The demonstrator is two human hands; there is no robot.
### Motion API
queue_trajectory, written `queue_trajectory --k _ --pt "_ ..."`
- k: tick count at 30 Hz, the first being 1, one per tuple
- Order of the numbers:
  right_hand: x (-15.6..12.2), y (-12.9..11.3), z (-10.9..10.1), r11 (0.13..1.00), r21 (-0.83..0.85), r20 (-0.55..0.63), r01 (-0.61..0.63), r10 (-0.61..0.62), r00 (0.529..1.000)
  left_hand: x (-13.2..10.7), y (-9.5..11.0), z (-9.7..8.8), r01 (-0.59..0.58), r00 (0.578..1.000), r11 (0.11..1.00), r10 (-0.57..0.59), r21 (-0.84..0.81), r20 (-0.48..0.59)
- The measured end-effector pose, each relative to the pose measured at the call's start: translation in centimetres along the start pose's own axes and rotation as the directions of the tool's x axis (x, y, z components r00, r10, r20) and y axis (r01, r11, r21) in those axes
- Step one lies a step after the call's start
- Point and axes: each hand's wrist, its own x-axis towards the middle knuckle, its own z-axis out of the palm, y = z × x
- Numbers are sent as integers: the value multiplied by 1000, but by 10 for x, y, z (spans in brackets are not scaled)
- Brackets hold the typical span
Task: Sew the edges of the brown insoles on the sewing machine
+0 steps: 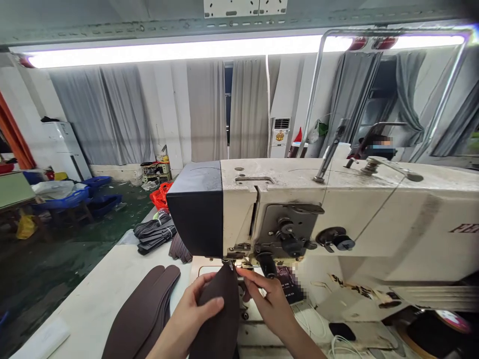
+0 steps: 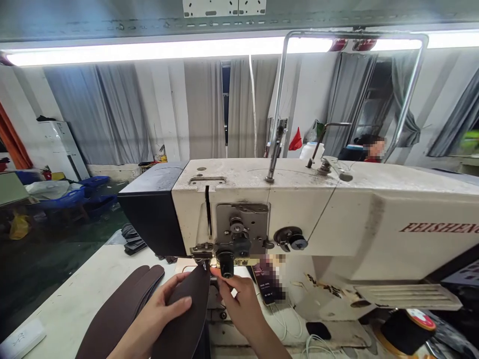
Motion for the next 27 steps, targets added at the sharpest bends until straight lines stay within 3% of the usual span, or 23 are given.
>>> queue_trajectory --k 4,7,11,19,27 --pt "-1 1 -1 1000 2 -7 -23 23 1000 -8 -7 -4 -21 997 999 25 -50 76" --pt "-2 5 -1 998 50 15 -50 49 999 -5 -14 -7 -84 992 993 91 -79 86" --pt "-3 9 -1 997 60 21 -53 52 998 -3 -18 -9 -68 993 996 74 -65 93" --pt "0 2 -2 1000 4 -6 -13 13 1000 -4 -2 1 -39 999 999 40 -20 36" --pt "0 -1 -1 1000 -9 -18 -16 16 1000 8 5 6 -92 995 996 93 -7 31"
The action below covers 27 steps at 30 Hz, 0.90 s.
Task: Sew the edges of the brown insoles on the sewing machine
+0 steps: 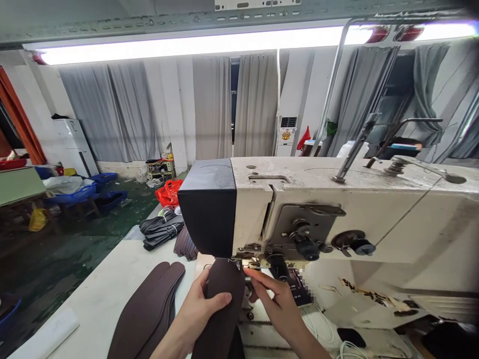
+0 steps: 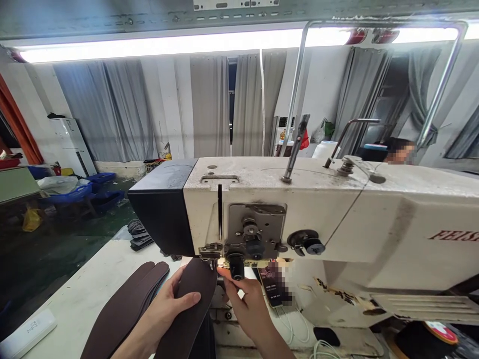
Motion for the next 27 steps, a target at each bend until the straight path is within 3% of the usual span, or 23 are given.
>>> queue_trajectory --k 14,17,27 --pt "0 7 0 998 48 43 -37 35 998 6 -14 19 -135 975 990 125 -44 -182" --pt "0 9 1 998 56 39 -38 36 999 4 -17 20 -114 976 993 106 -32 -191" --pt "-2 14 1 1000 8 19 -8 8 1000 5 -8 0 58 998 996 -60 74 19"
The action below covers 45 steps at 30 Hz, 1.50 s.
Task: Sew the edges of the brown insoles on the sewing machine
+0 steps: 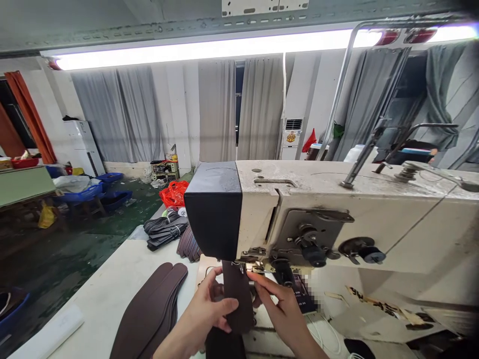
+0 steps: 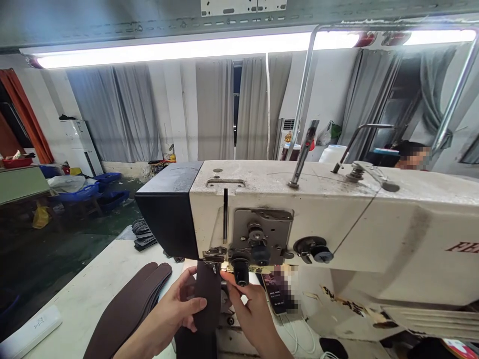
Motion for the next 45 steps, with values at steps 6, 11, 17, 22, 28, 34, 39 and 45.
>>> queue_trajectory --k 6,11,17,22,28,34,39,45 --pt "0 -4 -1 1000 2 10 15 -15 1000 15 8 -6 4 1000 1000 -4 11 -3" --pt "1 -4 0 1000 -18 3 20 -20 1000 28 11 -5 -54 993 999 54 0 -101" --pt "1 -9 -2 1000 -5 6 10 -10 1000 33 6 3 -115 976 985 89 -125 -200" --pt "3 -8 -1 1000 -18 8 10 -10 1000 30 -10 23 -204 930 949 112 -240 -351" --pt "3 -7 -1 1000 -7 13 20 -20 1000 8 -33 52 -174 903 941 36 -289 -428" --pt "2 -8 0 999 9 1 33 -34 999 19 19 2 -205 945 938 264 278 -193" --pt "2 -8 2 999 38 -5 -3 4 1000 35 59 -38 -22 998 933 2 359 55" --pt "3 -12 -1 997 74 29 -25 23 999 3 14 -14 -76 995 985 65 153 75"
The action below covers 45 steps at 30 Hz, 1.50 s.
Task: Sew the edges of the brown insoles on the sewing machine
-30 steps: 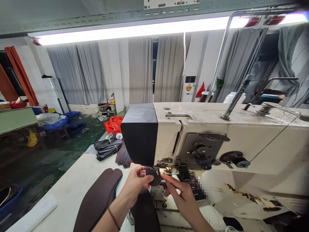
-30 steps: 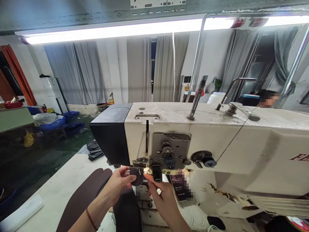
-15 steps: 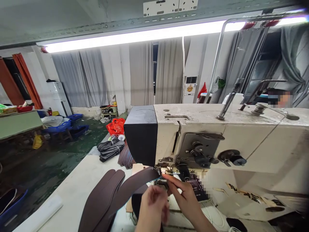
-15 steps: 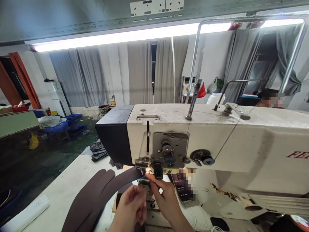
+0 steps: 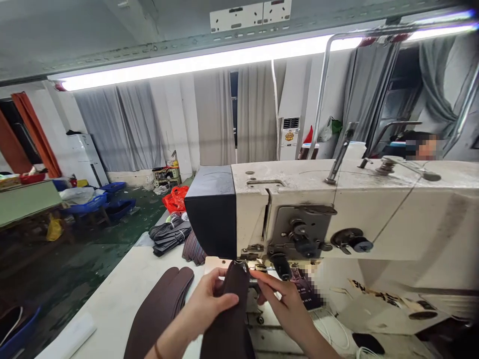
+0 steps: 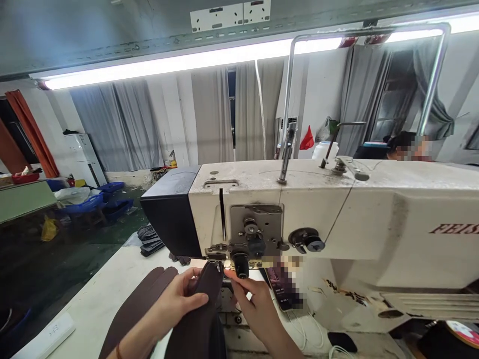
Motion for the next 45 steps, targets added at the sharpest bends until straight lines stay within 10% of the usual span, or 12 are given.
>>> queue_trajectory --k 16,28,33,45 --pt "-1 -1 -1 998 -60 -50 29 -32 998 -41 -54 35 -161 960 978 124 -133 -252" --pt "-2 5 0 997 -60 9 -44 45 999 -18 -19 4 33 995 986 -48 -163 -93" --pt "-3 1 0 998 -52 -15 -29 28 999 -3 -11 -1 -54 998 985 50 -163 -27" --pt "-2 -1 1 996 -68 -28 -55 54 998 7 -18 32 -130 970 959 70 -251 -234"
